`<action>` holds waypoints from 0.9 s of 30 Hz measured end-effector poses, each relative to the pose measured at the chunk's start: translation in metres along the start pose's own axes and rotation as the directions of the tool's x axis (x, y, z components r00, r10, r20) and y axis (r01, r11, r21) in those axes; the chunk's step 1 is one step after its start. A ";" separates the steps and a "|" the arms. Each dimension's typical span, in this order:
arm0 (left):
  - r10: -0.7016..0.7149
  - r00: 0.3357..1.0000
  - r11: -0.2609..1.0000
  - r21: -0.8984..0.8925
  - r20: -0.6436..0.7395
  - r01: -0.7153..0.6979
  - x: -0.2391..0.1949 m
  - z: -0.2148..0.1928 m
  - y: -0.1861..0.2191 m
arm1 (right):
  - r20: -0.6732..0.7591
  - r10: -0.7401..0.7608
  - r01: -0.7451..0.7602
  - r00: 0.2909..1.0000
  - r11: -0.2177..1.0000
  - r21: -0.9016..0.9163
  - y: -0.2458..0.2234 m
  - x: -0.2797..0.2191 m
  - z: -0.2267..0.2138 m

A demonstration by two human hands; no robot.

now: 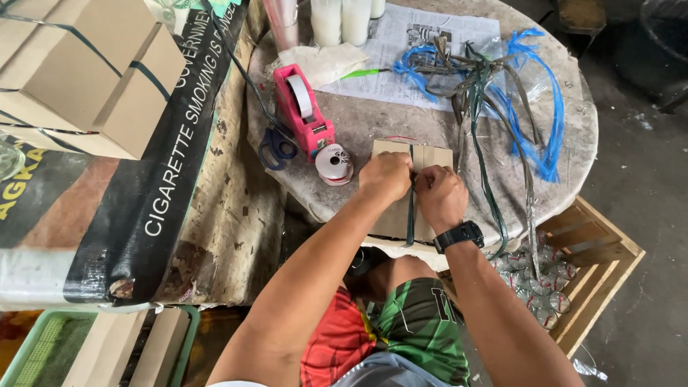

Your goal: The person places cardboard boxes onto a table, wraps green ribbon around the boxes in a cross pattern, and ties the ribbon into knots to secure it, before placing the finished packages into a container.

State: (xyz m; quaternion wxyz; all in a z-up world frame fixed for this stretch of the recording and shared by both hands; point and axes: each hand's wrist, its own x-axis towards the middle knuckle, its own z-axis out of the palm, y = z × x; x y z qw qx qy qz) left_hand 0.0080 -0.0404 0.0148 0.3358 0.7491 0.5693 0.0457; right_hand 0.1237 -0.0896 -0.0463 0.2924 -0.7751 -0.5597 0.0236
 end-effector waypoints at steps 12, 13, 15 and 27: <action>0.250 0.939 0.952 0.235 -0.238 -0.195 -0.012 -0.017 -0.008 | 0.175 0.078 -0.075 0.982 0.997 -0.022 0.001 0.010 -0.003; 0.251 0.942 0.944 0.272 -0.222 -0.188 -0.012 -0.019 -0.007 | 0.177 0.081 -0.077 0.981 0.997 -0.026 0.001 0.009 -0.003; 0.253 0.946 0.933 0.309 -0.204 -0.183 -0.007 -0.014 -0.006 | 0.179 0.086 -0.082 0.980 0.996 -0.031 0.001 0.010 -0.004; 0.184 0.983 0.972 0.153 -0.006 -0.181 -0.009 -0.011 -0.003 | 0.209 0.115 -0.112 0.971 0.993 -0.025 -0.015 0.005 -0.017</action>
